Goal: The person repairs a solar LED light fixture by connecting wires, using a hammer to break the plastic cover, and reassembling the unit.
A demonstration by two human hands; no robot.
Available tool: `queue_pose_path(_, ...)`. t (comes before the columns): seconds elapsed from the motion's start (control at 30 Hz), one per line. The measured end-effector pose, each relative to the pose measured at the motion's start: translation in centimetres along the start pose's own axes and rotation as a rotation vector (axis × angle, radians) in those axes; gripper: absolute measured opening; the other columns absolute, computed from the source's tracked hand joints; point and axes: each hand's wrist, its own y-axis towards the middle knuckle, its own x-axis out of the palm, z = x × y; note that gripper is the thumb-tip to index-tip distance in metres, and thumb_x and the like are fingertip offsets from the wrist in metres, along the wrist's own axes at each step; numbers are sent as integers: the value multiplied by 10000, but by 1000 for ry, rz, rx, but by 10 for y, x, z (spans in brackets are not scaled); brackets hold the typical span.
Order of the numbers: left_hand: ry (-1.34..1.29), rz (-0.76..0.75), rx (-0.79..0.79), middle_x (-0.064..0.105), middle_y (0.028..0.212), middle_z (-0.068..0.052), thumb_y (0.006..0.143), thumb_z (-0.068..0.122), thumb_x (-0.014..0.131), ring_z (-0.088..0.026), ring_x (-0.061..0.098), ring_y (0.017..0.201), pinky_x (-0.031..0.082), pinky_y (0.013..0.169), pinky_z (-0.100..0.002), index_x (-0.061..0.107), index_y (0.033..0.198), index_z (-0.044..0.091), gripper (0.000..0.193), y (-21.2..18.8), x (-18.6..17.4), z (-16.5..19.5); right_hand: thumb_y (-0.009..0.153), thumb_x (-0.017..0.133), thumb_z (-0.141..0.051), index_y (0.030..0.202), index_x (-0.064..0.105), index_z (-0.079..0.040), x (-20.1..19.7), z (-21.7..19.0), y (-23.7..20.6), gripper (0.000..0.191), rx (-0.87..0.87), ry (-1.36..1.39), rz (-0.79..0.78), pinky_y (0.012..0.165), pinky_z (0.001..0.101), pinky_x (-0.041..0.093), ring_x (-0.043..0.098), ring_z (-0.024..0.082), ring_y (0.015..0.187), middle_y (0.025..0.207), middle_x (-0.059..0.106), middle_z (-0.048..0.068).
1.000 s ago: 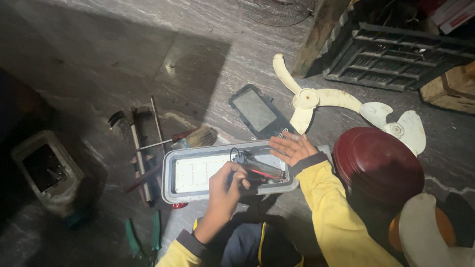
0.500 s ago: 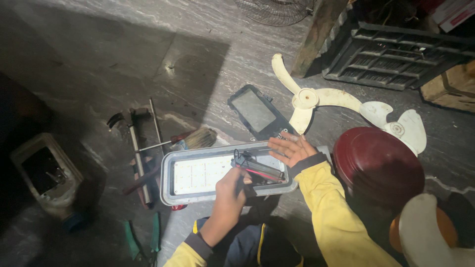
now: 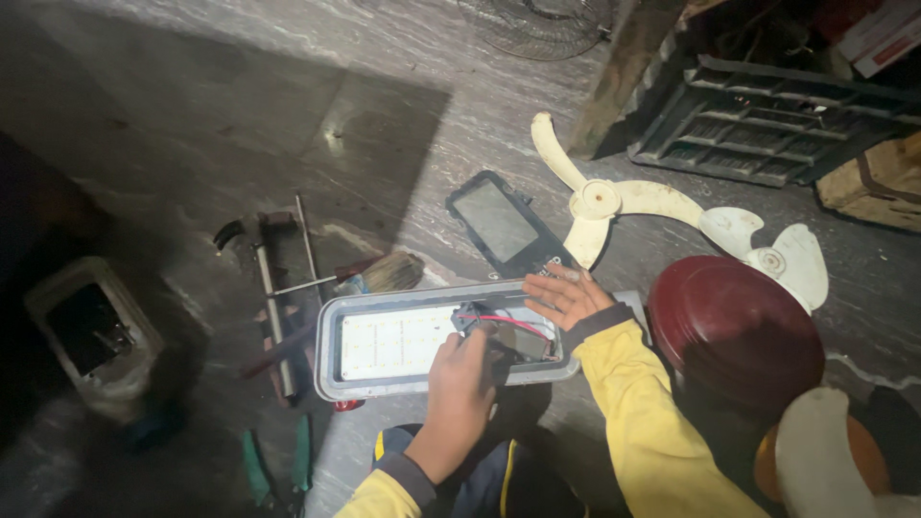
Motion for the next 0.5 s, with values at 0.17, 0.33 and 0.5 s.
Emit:
queue_pose_path(0.17,-20,80,72,608,1106,-235,676,-72,719,-440,555,1036,470,859,-498,568,1289,40,642,-7,-10,6,1042,428,-344,1413,416,60,8,-2,-3,548,-22,-84,59,1138,619,406,499,483,1350,1425,499,369)
queue_pose_path(0.33,-49,222,108,566,1234,-209,806,0,758,-414,563,1121,470,921,-480,621,1260,49,476,2,-23,11,1002,570,-166,1336,529,51,25,3,-16,400,-188,-355,-9,1117,560,472,578,426,1304,1388,559,325)
queue_pose_path(0.5,-87,70,247,598,1326,-166,736,-72,683,-399,576,1197,479,1003,-465,622,1273,37,551,29,-33,-1,946,711,-68,993,703,-10,30,7,-24,75,-299,-817,-197,1123,461,496,633,336,1276,1376,659,215)
